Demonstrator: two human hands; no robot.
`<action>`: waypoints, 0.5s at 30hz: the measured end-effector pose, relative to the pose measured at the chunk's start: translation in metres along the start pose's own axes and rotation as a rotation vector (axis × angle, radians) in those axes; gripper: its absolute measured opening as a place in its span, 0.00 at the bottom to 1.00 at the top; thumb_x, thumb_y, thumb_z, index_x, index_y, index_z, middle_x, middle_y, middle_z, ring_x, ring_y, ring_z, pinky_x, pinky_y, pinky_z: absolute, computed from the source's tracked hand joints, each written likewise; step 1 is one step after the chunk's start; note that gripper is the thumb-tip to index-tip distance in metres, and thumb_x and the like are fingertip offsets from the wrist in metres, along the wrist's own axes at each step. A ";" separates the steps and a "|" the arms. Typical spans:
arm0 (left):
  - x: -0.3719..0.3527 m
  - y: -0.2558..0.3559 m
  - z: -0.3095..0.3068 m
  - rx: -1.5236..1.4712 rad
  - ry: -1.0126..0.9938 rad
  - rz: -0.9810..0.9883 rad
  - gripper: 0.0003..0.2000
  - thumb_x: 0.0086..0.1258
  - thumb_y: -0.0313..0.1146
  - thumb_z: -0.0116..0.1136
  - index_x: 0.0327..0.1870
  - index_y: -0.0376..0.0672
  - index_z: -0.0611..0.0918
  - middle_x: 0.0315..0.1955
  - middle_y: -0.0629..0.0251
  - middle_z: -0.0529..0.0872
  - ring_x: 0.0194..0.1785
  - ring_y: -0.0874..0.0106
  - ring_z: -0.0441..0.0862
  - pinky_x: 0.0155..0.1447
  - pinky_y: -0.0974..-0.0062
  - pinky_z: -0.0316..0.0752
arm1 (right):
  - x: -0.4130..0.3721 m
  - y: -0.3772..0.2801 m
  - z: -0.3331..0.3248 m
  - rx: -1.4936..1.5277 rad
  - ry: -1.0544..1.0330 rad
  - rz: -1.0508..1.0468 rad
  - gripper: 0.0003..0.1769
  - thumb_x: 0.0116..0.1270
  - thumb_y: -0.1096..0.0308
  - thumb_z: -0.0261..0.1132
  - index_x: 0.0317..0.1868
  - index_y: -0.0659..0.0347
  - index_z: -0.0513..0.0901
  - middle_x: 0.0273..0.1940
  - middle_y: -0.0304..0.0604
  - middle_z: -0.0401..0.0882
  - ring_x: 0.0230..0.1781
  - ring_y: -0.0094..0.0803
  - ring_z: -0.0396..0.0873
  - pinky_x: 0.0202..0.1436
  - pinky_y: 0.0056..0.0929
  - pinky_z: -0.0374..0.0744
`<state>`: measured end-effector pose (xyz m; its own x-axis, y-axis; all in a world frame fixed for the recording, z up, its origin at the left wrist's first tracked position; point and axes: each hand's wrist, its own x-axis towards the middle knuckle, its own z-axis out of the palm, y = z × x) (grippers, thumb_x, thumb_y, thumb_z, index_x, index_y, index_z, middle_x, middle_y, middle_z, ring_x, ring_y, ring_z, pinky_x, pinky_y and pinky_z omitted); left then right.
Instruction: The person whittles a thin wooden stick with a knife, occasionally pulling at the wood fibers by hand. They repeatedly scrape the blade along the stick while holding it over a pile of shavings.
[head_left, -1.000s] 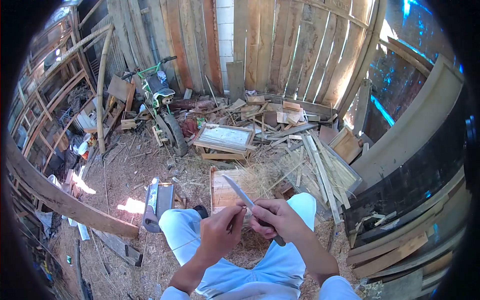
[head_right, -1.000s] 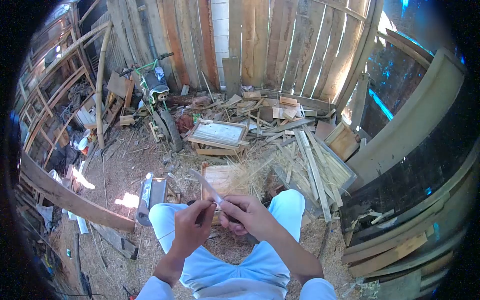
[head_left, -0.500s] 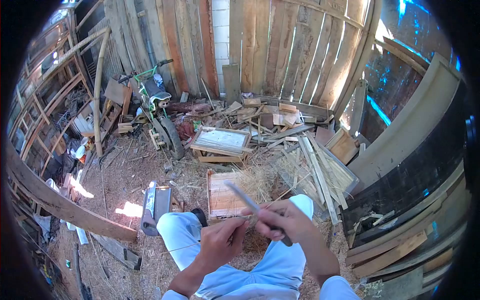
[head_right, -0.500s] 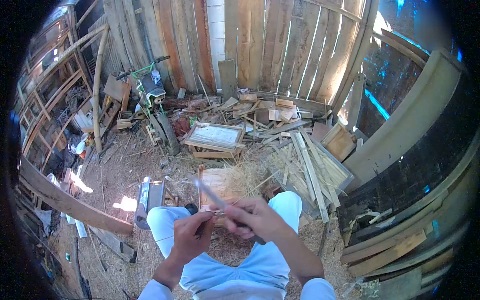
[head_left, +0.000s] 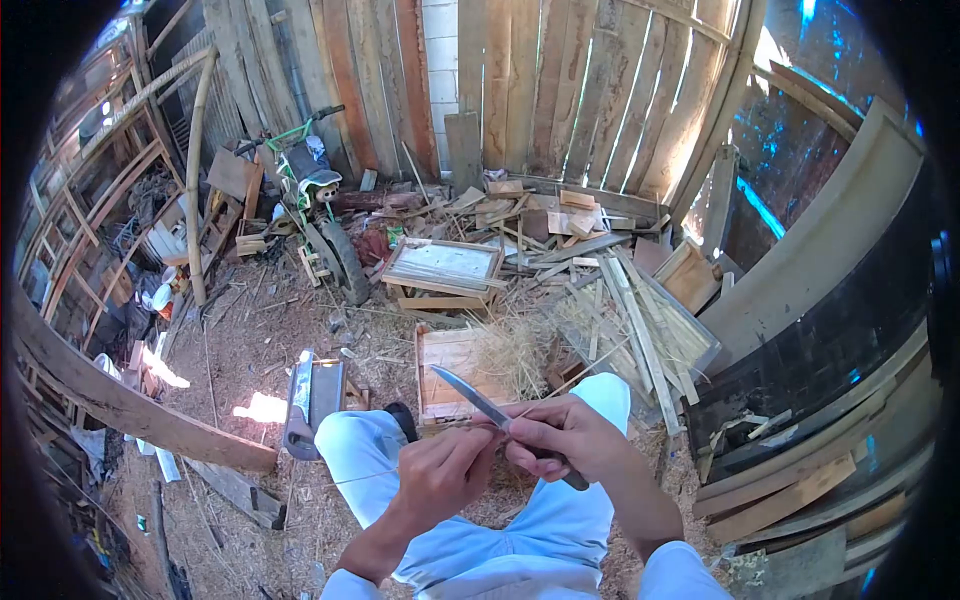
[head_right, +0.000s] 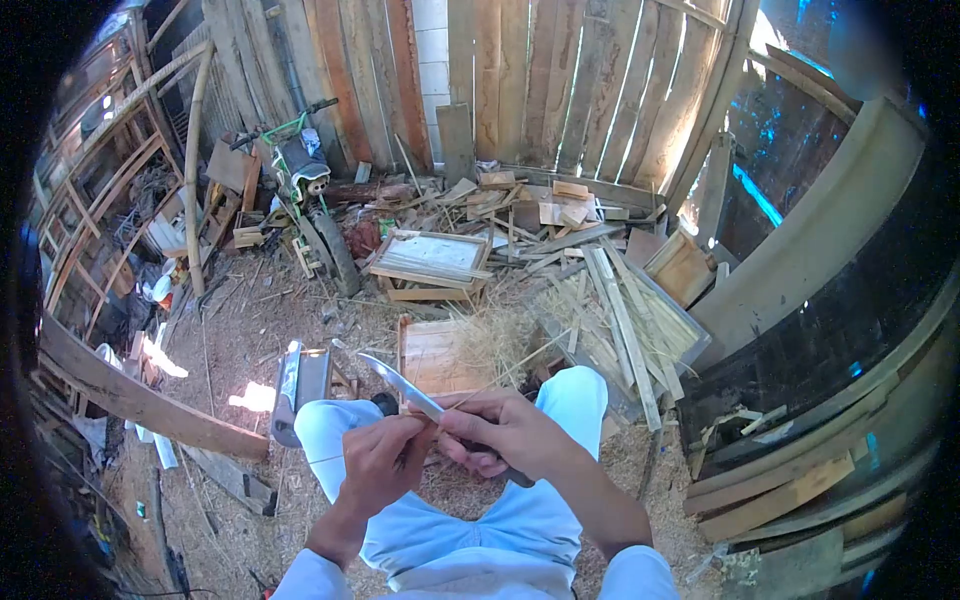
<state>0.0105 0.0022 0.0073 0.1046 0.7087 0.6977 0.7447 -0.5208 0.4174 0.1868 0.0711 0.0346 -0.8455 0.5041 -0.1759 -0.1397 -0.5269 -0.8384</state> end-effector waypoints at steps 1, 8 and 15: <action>0.001 0.000 -0.002 0.015 -0.023 0.019 0.06 0.56 0.24 0.64 0.32 0.41 0.79 0.24 0.63 0.84 0.24 0.68 0.82 0.23 0.75 0.73 | 0.000 -0.001 -0.001 -0.012 -0.009 0.019 0.20 0.73 0.66 0.52 0.62 0.66 0.69 0.24 0.35 0.70 0.16 0.14 0.58 0.15 0.13 0.56; 0.000 0.004 0.003 -0.138 0.018 -0.119 0.05 0.58 0.25 0.64 0.32 0.41 0.79 0.22 0.63 0.82 0.20 0.70 0.80 0.21 0.75 0.71 | -0.003 -0.005 -0.003 -0.062 0.049 0.002 0.20 0.72 0.67 0.54 0.58 0.71 0.72 0.24 0.36 0.71 0.16 0.14 0.61 0.16 0.13 0.56; 0.001 0.007 0.003 -0.167 -0.037 -0.191 0.04 0.60 0.27 0.63 0.33 0.41 0.80 0.18 0.63 0.81 0.17 0.71 0.77 0.20 0.76 0.69 | -0.006 -0.007 -0.004 -0.164 0.089 -0.038 0.17 0.72 0.67 0.54 0.53 0.73 0.75 0.26 0.36 0.72 0.16 0.13 0.59 0.15 0.13 0.55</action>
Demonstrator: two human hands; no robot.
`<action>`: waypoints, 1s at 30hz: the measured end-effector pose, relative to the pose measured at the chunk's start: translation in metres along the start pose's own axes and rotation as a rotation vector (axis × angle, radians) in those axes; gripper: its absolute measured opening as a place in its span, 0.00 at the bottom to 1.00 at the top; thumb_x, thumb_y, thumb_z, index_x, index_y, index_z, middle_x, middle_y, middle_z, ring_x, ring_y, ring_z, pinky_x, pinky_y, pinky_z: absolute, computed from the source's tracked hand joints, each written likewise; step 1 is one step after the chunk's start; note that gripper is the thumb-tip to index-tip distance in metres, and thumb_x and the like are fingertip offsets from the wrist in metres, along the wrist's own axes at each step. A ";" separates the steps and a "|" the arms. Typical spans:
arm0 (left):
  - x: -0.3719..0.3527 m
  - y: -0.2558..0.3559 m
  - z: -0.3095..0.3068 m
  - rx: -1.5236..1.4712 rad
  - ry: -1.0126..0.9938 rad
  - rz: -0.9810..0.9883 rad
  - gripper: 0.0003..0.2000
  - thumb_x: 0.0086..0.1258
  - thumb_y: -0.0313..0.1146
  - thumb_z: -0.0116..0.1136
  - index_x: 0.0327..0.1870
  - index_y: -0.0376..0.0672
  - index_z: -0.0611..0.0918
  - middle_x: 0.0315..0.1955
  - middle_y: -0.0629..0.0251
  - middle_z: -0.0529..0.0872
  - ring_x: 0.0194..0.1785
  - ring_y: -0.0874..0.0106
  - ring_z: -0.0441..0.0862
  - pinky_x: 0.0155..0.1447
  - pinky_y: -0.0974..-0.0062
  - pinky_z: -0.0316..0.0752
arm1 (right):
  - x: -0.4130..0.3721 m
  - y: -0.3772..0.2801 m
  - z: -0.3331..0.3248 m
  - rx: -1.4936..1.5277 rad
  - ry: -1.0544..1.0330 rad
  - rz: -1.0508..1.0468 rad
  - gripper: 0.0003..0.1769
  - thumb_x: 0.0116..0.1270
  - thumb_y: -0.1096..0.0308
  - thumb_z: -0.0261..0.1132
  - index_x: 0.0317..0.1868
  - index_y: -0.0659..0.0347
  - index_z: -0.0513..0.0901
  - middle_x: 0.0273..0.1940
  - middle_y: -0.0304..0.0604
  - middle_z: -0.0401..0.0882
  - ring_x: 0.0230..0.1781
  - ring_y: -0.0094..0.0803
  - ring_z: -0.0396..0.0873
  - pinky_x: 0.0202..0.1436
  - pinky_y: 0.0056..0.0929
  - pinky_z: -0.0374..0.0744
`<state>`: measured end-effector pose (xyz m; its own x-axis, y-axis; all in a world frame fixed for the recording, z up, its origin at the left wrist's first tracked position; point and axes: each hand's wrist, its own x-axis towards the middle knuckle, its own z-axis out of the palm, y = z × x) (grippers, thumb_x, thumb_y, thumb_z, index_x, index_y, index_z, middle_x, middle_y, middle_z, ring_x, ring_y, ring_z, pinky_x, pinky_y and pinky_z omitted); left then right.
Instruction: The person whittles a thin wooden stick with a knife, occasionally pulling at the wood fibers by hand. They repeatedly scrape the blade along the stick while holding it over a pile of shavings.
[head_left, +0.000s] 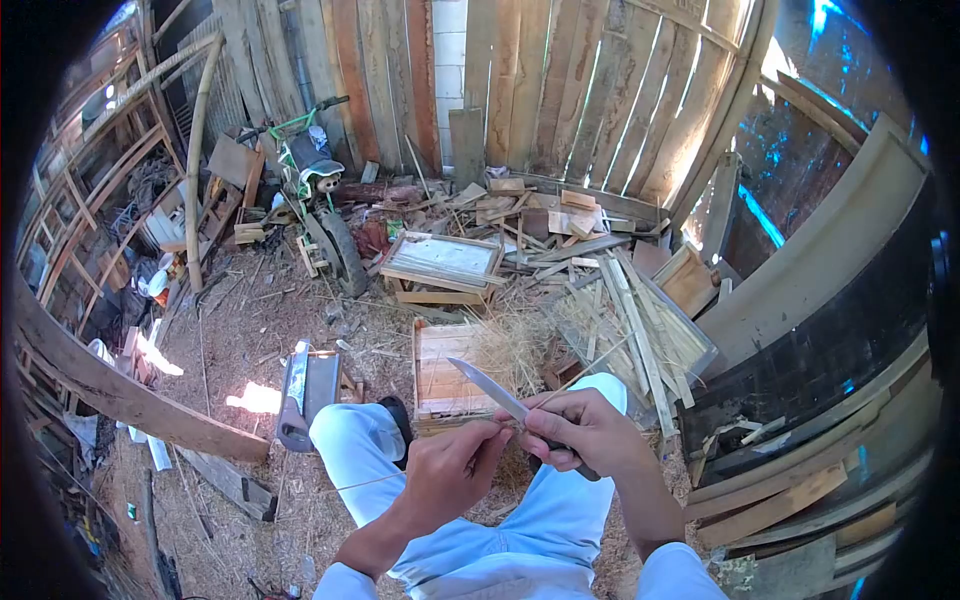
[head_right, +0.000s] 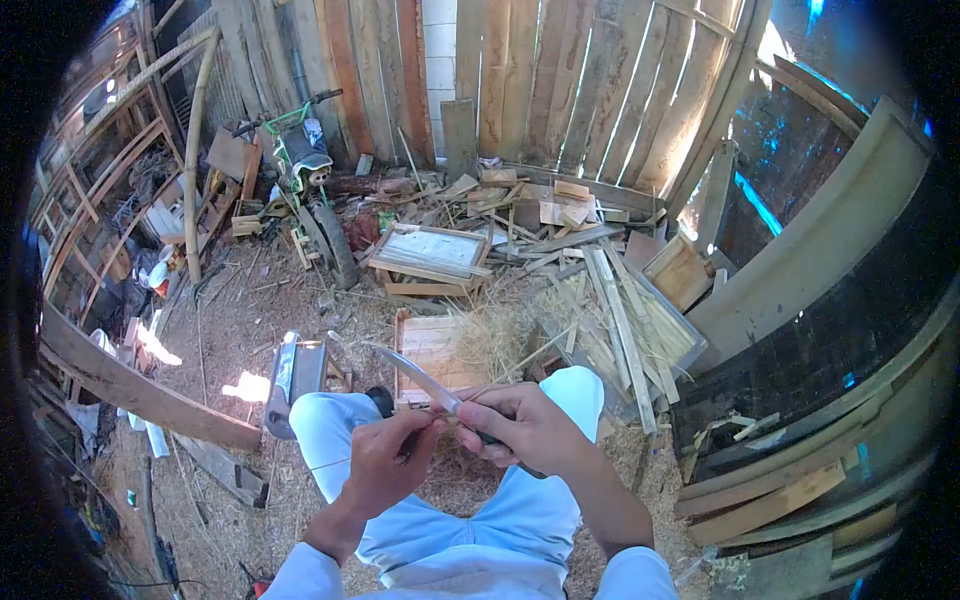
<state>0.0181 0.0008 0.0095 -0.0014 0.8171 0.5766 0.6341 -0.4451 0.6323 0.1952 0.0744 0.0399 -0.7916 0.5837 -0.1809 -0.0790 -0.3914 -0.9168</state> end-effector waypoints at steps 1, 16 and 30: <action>0.000 0.001 -0.001 -0.001 -0.021 -0.034 0.04 0.61 0.27 0.63 0.34 0.41 0.80 0.18 0.63 0.81 0.17 0.72 0.77 0.20 0.76 0.69 | 0.000 0.001 0.000 -0.016 0.007 -0.016 0.16 0.72 0.67 0.54 0.52 0.73 0.75 0.26 0.36 0.72 0.16 0.13 0.60 0.15 0.14 0.55; -0.004 -0.003 0.001 -0.074 0.001 -0.132 0.03 0.62 0.23 0.61 0.33 0.38 0.80 0.16 0.64 0.78 0.15 0.78 0.72 0.20 0.79 0.64 | 0.006 0.019 -0.001 0.118 0.002 -0.051 0.19 0.74 0.65 0.50 0.58 0.69 0.71 0.23 0.34 0.68 0.15 0.14 0.57 0.15 0.13 0.56; -0.007 -0.001 -0.003 -0.097 -0.030 -0.132 0.03 0.62 0.25 0.62 0.32 0.38 0.80 0.16 0.62 0.79 0.16 0.74 0.74 0.21 0.76 0.67 | -0.005 -0.008 -0.018 0.074 0.134 -0.069 0.19 0.72 0.66 0.55 0.53 0.76 0.74 0.25 0.35 0.71 0.16 0.13 0.61 0.15 0.13 0.57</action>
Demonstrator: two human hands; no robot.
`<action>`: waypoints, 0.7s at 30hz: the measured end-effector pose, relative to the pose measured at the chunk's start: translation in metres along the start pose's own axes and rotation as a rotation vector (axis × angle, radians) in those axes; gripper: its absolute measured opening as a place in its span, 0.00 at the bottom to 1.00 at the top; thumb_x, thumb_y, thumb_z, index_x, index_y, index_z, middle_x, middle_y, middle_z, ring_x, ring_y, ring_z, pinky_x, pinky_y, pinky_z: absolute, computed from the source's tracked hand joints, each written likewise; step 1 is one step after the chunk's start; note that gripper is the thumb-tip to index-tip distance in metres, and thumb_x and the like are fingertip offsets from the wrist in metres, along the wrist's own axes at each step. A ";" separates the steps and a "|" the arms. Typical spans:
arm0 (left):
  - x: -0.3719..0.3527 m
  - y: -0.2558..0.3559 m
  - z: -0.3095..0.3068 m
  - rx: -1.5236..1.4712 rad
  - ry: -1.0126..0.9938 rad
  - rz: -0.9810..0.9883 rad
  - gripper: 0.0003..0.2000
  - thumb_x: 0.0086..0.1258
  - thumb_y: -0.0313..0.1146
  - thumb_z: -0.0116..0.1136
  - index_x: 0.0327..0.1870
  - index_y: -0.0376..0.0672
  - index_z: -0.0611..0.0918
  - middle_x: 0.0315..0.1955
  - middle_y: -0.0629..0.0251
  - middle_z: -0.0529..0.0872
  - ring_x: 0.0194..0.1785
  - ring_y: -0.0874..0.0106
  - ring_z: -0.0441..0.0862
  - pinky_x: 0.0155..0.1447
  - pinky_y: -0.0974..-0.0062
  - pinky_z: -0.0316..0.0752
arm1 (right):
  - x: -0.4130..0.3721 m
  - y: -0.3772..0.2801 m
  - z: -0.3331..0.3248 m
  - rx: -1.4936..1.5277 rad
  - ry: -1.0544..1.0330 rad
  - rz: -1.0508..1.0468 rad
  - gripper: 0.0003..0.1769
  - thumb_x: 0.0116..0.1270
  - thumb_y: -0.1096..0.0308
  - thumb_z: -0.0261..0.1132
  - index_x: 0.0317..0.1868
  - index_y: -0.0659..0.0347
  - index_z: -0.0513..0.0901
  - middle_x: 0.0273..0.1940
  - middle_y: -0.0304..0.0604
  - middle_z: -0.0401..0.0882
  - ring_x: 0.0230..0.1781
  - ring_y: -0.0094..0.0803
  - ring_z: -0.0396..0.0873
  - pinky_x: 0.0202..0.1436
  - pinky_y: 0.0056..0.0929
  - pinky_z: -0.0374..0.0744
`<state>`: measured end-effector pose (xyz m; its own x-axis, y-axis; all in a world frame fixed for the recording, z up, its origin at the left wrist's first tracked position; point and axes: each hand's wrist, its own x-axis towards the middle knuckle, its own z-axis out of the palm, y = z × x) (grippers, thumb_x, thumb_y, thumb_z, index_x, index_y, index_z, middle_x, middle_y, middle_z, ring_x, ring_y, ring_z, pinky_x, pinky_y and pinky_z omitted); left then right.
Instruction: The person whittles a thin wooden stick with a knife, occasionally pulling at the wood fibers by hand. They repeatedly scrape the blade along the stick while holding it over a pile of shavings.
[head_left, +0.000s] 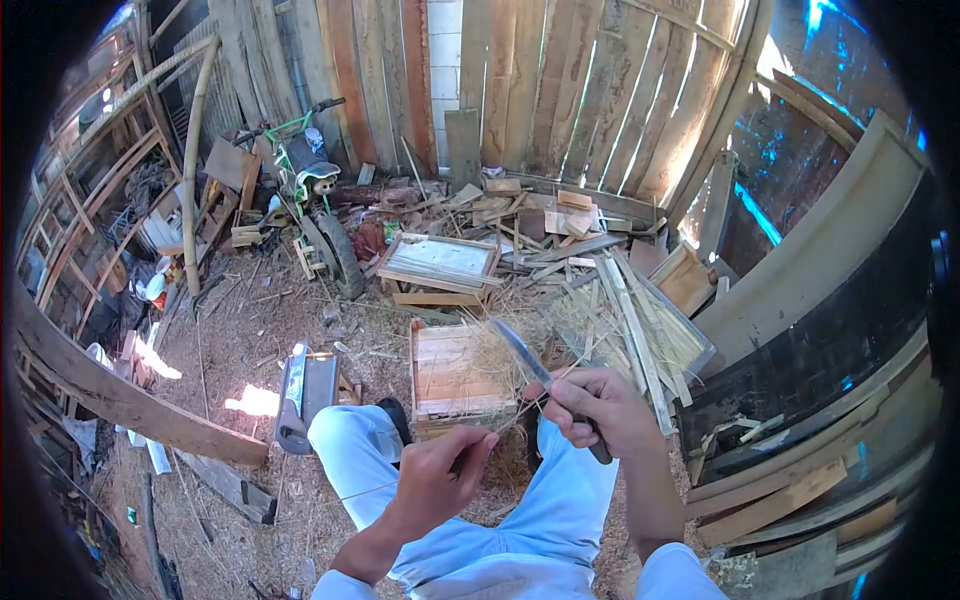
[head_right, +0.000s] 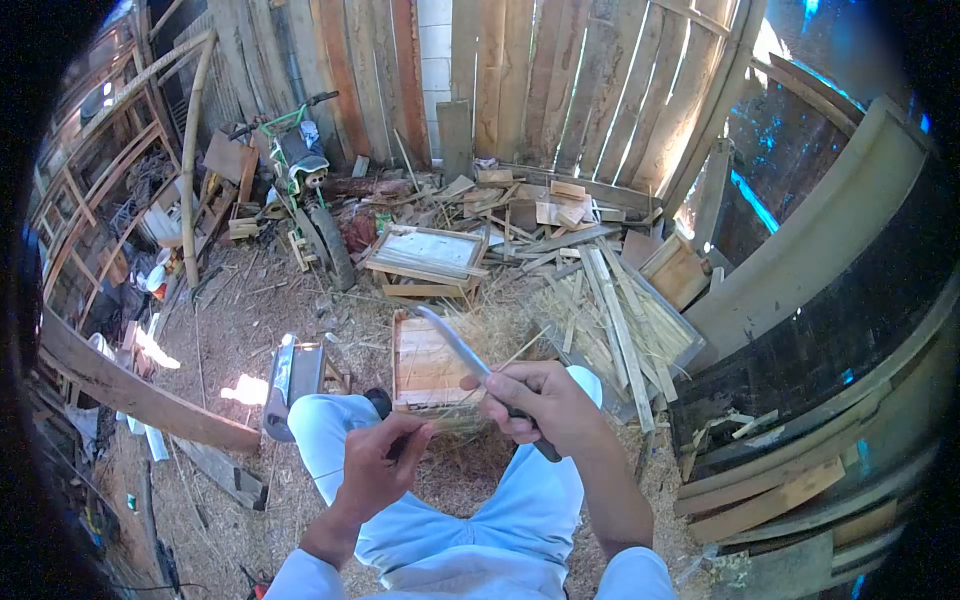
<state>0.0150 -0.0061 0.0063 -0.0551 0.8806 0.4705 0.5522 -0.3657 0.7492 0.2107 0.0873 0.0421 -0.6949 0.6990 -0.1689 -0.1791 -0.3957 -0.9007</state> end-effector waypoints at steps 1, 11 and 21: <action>0.000 -0.001 0.000 -0.002 0.005 0.003 0.02 0.62 0.24 0.62 0.33 0.39 0.81 0.15 0.64 0.78 0.15 0.78 0.73 0.20 0.78 0.65 | 0.000 -0.002 -0.002 -0.007 0.042 0.002 0.19 0.72 0.66 0.55 0.53 0.76 0.74 0.25 0.35 0.71 0.16 0.13 0.61 0.15 0.13 0.58; -0.001 -0.005 -0.003 0.047 0.023 0.016 0.02 0.62 0.24 0.62 0.30 0.39 0.80 0.14 0.64 0.77 0.14 0.78 0.73 0.19 0.79 0.64 | 0.009 -0.008 -0.019 0.022 0.076 -0.047 0.18 0.72 0.64 0.54 0.50 0.73 0.74 0.25 0.32 0.69 0.17 0.13 0.61 0.15 0.11 0.59; 0.001 -0.019 -0.012 0.034 0.073 -0.116 0.03 0.64 0.26 0.60 0.32 0.36 0.80 0.14 0.63 0.77 0.15 0.79 0.72 0.21 0.79 0.63 | 0.004 -0.016 -0.032 -0.023 0.239 -0.218 0.19 0.73 0.63 0.52 0.53 0.72 0.71 0.23 0.33 0.69 0.15 0.13 0.60 0.15 0.12 0.58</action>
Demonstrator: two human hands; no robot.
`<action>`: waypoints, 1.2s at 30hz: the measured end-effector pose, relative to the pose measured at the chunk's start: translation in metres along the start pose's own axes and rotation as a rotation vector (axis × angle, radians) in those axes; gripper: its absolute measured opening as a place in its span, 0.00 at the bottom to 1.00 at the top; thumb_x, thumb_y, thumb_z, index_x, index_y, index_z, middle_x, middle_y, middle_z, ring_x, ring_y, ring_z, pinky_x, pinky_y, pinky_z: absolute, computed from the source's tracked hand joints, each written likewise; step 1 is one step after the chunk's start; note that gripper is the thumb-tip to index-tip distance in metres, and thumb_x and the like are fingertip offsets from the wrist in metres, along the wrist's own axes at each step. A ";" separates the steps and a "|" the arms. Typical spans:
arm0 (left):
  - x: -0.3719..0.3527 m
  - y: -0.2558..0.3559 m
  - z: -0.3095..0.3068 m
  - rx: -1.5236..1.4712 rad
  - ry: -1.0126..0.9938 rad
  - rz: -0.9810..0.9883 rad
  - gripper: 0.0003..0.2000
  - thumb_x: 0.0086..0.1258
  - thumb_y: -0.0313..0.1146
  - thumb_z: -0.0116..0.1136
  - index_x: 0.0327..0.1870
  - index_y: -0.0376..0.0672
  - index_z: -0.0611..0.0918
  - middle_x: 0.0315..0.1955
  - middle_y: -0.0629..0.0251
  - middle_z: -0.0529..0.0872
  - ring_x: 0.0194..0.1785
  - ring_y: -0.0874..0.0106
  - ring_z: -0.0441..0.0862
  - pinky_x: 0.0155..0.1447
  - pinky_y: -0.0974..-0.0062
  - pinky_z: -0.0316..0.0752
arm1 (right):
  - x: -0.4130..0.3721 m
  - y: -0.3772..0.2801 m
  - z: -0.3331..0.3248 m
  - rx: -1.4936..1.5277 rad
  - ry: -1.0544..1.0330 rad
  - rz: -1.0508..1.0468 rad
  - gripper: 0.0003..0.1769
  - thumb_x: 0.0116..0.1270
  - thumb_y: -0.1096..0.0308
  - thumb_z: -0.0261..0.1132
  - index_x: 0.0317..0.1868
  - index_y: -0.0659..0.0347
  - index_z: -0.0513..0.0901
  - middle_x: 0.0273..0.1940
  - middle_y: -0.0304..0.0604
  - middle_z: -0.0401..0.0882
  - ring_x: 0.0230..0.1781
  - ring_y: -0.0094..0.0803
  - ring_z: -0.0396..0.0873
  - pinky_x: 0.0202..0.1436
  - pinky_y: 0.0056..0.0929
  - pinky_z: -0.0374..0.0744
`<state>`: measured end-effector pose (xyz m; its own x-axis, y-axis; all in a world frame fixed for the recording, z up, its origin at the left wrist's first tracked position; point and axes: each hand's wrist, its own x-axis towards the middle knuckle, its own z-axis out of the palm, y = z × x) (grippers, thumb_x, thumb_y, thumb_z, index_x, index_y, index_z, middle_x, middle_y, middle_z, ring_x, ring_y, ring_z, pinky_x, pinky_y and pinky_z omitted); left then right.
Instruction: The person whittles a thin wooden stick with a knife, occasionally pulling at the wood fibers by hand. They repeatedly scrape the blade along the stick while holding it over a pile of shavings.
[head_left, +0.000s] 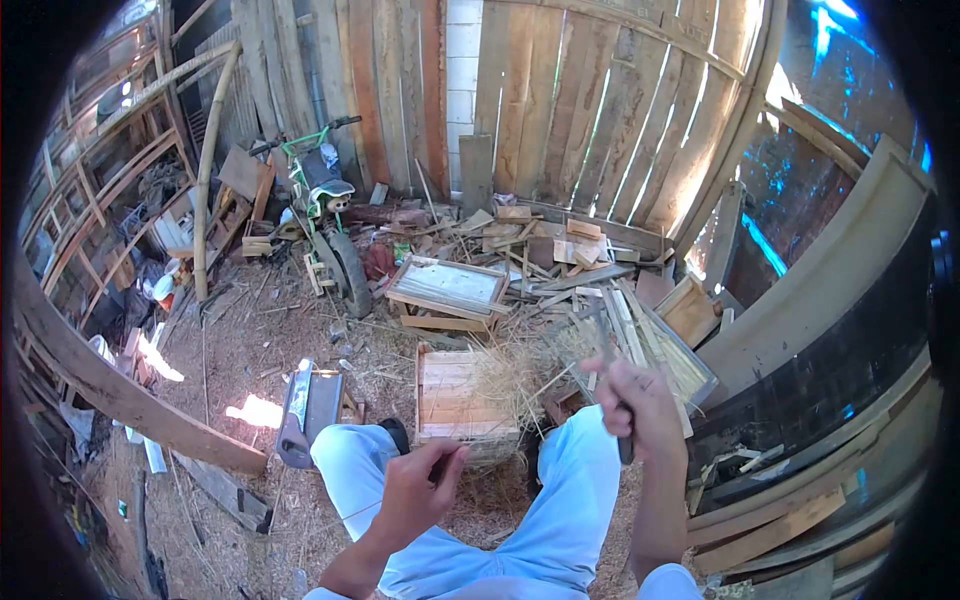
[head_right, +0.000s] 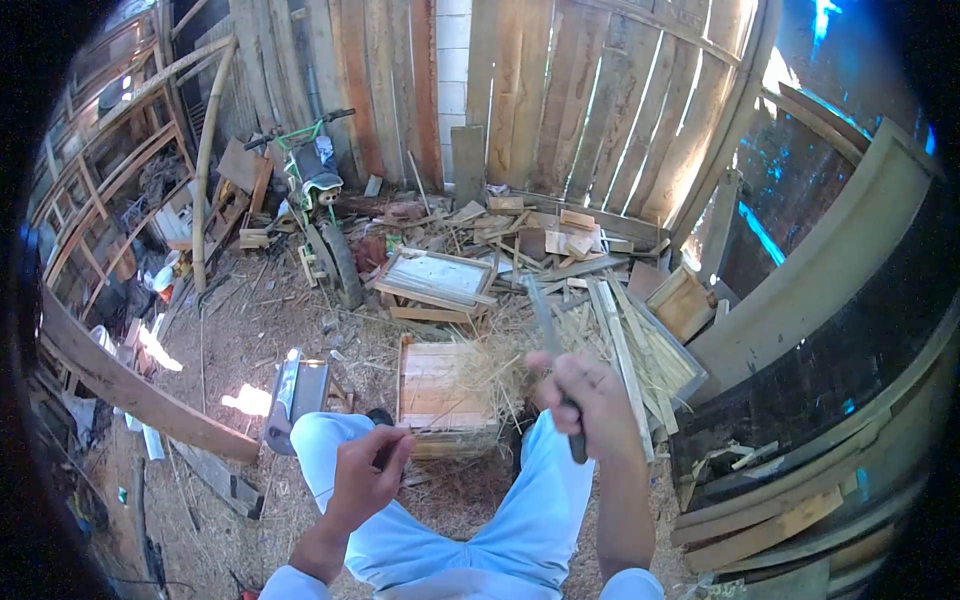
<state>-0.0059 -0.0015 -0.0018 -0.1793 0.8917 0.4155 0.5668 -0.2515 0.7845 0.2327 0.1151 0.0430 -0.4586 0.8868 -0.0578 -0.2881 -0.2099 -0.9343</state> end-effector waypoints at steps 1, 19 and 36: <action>0.002 0.001 0.001 -0.003 0.006 -0.010 0.03 0.64 0.26 0.59 0.32 0.36 0.80 0.14 0.63 0.77 0.16 0.79 0.71 0.21 0.79 0.63 | -0.002 0.004 0.006 -0.068 -0.059 0.064 0.19 0.73 0.62 0.52 0.54 0.70 0.72 0.24 0.35 0.72 0.15 0.13 0.60 0.15 0.12 0.59; 0.005 0.021 0.002 -0.247 -0.152 -0.147 0.04 0.65 0.27 0.59 0.33 0.35 0.81 0.14 0.69 0.76 0.18 0.85 0.68 0.21 0.81 0.60 | -0.010 0.045 0.044 0.031 -0.440 0.360 0.20 0.73 0.63 0.53 0.57 0.71 0.73 0.22 0.34 0.69 0.14 0.14 0.57 0.15 0.14 0.54; -0.008 0.007 -0.008 -0.205 -0.194 -0.180 0.05 0.65 0.28 0.59 0.35 0.35 0.80 0.14 0.63 0.76 0.16 0.83 0.68 0.20 0.79 0.61 | 0.001 0.010 -0.001 0.101 -0.083 0.100 0.19 0.72 0.64 0.53 0.54 0.71 0.73 0.25 0.34 0.70 0.16 0.13 0.60 0.15 0.14 0.59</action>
<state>-0.0069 -0.0135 0.0045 -0.0940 0.9788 0.1822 0.3632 -0.1367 0.9216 0.2297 0.1146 0.0336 -0.5560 0.8231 -0.1153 -0.3184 -0.3391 -0.8852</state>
